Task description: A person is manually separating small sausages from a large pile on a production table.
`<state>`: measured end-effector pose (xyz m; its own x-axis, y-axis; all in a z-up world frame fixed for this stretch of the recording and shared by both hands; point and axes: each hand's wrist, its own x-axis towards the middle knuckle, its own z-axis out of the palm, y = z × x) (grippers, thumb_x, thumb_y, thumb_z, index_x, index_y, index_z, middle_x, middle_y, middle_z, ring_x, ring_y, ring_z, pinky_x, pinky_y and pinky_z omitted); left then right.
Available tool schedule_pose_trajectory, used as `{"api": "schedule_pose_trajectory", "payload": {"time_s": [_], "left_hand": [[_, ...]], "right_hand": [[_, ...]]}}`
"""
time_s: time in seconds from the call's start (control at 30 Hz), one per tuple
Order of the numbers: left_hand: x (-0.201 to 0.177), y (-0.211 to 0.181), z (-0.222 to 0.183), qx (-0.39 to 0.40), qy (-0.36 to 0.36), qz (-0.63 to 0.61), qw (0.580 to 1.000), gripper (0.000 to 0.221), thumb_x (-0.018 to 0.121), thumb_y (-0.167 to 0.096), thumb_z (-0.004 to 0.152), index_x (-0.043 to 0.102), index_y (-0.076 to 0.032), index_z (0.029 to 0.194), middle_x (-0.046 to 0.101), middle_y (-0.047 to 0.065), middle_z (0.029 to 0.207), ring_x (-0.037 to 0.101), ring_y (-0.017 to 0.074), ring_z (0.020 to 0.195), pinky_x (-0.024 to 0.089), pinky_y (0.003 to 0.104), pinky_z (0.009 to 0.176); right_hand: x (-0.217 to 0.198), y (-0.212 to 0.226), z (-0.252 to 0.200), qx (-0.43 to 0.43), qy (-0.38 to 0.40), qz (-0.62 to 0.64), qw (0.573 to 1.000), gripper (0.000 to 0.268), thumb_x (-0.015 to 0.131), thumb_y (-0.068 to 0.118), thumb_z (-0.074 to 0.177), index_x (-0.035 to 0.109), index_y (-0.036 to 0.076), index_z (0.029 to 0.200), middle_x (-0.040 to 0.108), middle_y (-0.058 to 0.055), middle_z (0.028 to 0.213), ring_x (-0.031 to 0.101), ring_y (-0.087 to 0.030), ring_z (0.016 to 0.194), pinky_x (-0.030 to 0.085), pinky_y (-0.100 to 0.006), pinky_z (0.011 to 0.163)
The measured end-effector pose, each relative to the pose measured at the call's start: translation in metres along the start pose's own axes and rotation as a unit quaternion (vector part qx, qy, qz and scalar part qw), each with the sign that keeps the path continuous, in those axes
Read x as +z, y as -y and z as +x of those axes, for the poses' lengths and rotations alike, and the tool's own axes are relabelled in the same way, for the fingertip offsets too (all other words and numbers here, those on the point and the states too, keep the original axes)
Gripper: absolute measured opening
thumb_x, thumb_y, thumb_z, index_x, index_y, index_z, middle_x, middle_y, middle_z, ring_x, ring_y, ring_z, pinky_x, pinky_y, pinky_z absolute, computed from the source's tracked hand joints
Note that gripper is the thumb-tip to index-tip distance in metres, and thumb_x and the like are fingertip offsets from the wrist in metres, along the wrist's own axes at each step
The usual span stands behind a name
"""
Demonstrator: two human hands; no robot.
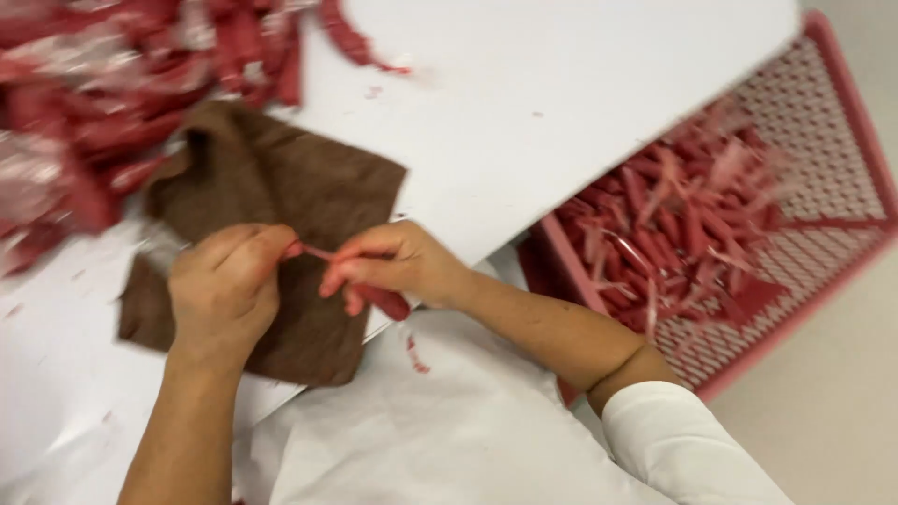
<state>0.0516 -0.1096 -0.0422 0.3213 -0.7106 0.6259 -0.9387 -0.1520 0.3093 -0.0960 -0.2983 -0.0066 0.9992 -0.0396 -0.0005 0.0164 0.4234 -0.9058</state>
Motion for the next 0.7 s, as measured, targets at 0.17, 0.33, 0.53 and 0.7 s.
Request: {"api": "schedule_pose_trajectory", "payload": {"time_s": [0.17, 0.33, 0.53, 0.7], "left_hand": [[-0.012, -0.029, 0.030, -0.214, 0.093, -0.130, 0.964, 0.042, 0.059, 0.004, 0.098, 0.058, 0.003, 0.140, 0.072, 0.013, 0.108, 0.065, 0.0277, 0.111, 0.046, 0.041, 0.106], [0.023, -0.038, 0.018, -0.243, 0.133, -0.133, 0.952, 0.042, 0.061, -0.012, 0.098, 0.057, -0.009, 0.139, 0.065, 0.010, 0.121, 0.063, 0.0269, 0.109, 0.048, 0.041, 0.098], [0.048, -0.031, 0.008, -0.152, 0.019, -0.076, 0.985, 0.030, 0.071, -0.018, 0.093, 0.071, -0.018, 0.123, 0.070, 0.003, 0.108, 0.072, 0.0259, 0.096, 0.060, 0.037, 0.078], [0.044, -0.024, 0.013, -0.196, 0.026, -0.146, 0.969, 0.025, 0.068, -0.021, 0.095, 0.073, -0.020, 0.119, 0.072, 0.001, 0.102, 0.073, 0.0258, 0.092, 0.060, 0.036, 0.077]], "right_hand": [[-0.083, 0.131, -0.093, 0.132, -0.534, -0.319, 0.772, 0.019, 0.060, 0.009, 0.104, 0.075, 0.017, 0.095, 0.076, 0.001, 0.075, 0.047, -0.002, 0.037, 0.032, -0.016, 0.032], [-0.172, 0.128, -0.162, 0.046, -0.419, -0.745, 0.517, 0.061, 0.068, 0.014, 0.106, 0.036, -0.013, 0.150, 0.039, -0.038, 0.149, 0.035, -0.050, 0.138, 0.021, -0.056, 0.115], [-0.159, 0.064, 0.025, -0.225, -0.193, -0.685, 0.665, 0.032, 0.061, -0.007, 0.099, 0.076, 0.011, 0.120, 0.071, -0.010, 0.122, 0.065, -0.033, 0.114, 0.050, -0.039, 0.100], [-0.181, 0.036, 0.149, -0.317, 0.070, -0.719, 0.615, 0.044, 0.079, 0.009, 0.083, 0.075, 0.027, 0.123, 0.052, -0.017, 0.148, 0.047, -0.048, 0.132, 0.043, -0.053, 0.113]]}}
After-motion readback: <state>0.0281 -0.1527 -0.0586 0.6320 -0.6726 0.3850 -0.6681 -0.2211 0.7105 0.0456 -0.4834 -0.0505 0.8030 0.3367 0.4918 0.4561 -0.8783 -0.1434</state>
